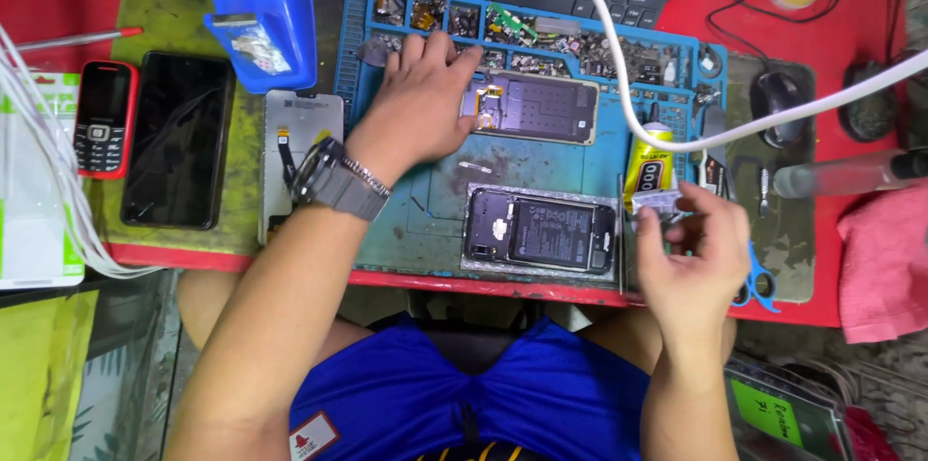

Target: The person uses a screwdriver to remove screws from the back of a smartphone. They then lift the back cover, disconnect a ribbon cable, and place the cover aside. The person continues to use the screwdriver on the internal components of the phone.

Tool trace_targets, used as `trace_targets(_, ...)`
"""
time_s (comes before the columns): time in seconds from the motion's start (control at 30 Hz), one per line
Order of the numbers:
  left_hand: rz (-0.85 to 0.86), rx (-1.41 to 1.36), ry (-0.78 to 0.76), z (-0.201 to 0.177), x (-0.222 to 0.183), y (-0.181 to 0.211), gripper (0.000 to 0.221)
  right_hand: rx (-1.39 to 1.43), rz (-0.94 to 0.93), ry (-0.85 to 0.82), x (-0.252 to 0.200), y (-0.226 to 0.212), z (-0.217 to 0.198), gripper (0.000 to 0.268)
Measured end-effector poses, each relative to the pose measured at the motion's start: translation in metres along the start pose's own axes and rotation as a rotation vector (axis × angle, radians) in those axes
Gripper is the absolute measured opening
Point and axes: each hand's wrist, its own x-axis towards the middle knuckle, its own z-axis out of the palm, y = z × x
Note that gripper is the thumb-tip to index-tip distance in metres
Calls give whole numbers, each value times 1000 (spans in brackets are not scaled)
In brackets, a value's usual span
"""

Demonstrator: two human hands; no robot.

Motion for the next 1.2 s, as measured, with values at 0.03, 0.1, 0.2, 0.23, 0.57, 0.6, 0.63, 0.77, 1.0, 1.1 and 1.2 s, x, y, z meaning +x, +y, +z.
trace_targets(0.03,5,-2,6,-2,5,0,81,-5,-4,5,4,1,1,36)
trace_targets(0.1,-7,-20,-94,-4,13,-1,63,43,-65,-124,7,4,3,32)
trace_targets(0.2,-24,-77,-102,-10,10,3,65,57,-77,-193,14,4,14,34)
trace_targets(0.23,-23,-75,-105,-7,9,2,65,57,-73,-192,18,3,16,34)
trace_targets(0.57,210,-243,201,16,-29,4,59,168,17,-319,68,-6,56,66)
trace_targets(0.6,225,-276,236,15,-34,5,56,174,79,-356,71,1,63,70)
trace_targets(0.63,230,-273,236,21,-33,2,56,175,80,-351,72,11,68,70)
trace_targets(0.77,325,-343,465,25,-37,-1,51,292,41,-242,77,26,75,31)
trace_targets(1.0,510,-194,966,43,-39,4,38,443,-107,-123,67,27,44,15)
trace_targets(1.1,569,26,1065,61,-51,10,13,507,-26,-158,56,31,36,18)
trace_targets(1.2,570,60,1019,36,-65,34,9,586,91,-202,34,60,39,16)
